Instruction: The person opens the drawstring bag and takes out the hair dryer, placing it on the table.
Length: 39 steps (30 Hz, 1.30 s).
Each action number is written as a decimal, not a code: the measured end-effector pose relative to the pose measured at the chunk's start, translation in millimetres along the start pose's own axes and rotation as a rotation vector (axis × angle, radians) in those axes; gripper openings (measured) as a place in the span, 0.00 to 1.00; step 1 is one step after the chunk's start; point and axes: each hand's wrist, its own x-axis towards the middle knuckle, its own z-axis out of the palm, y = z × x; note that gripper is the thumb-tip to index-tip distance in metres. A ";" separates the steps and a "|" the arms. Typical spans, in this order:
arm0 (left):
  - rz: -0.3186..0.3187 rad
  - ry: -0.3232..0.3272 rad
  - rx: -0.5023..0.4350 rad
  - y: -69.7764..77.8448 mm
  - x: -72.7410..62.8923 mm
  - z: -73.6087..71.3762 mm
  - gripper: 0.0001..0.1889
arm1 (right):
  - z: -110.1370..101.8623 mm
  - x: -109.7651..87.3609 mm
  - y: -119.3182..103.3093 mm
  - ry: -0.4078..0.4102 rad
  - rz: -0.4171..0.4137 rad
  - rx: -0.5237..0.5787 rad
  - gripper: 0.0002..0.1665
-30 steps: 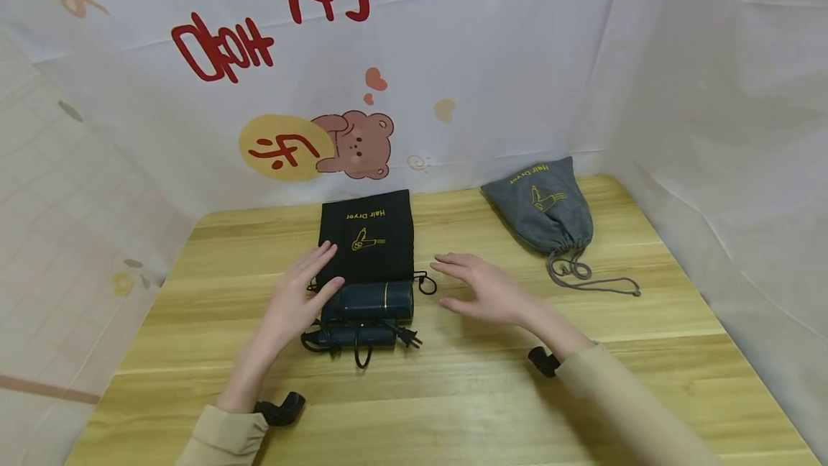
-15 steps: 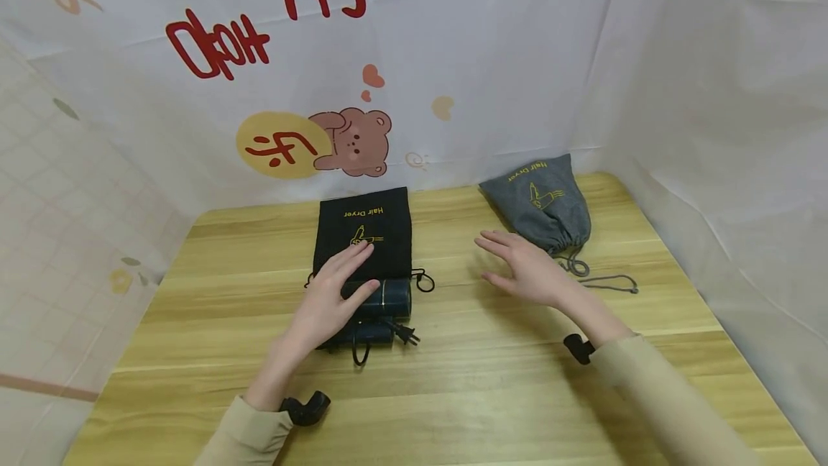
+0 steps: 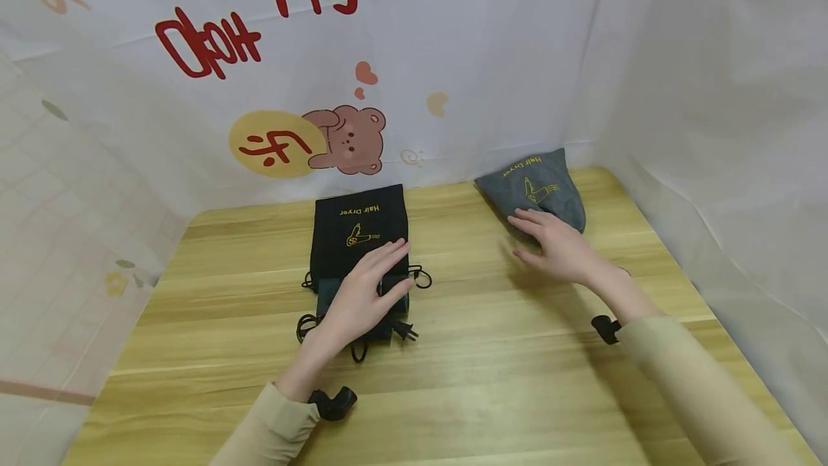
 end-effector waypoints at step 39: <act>-0.034 -0.143 -0.067 40.8 53.2 65.3 0.30 | -22.0 0.4 73.5 -0.209 0.059 -0.151 0.44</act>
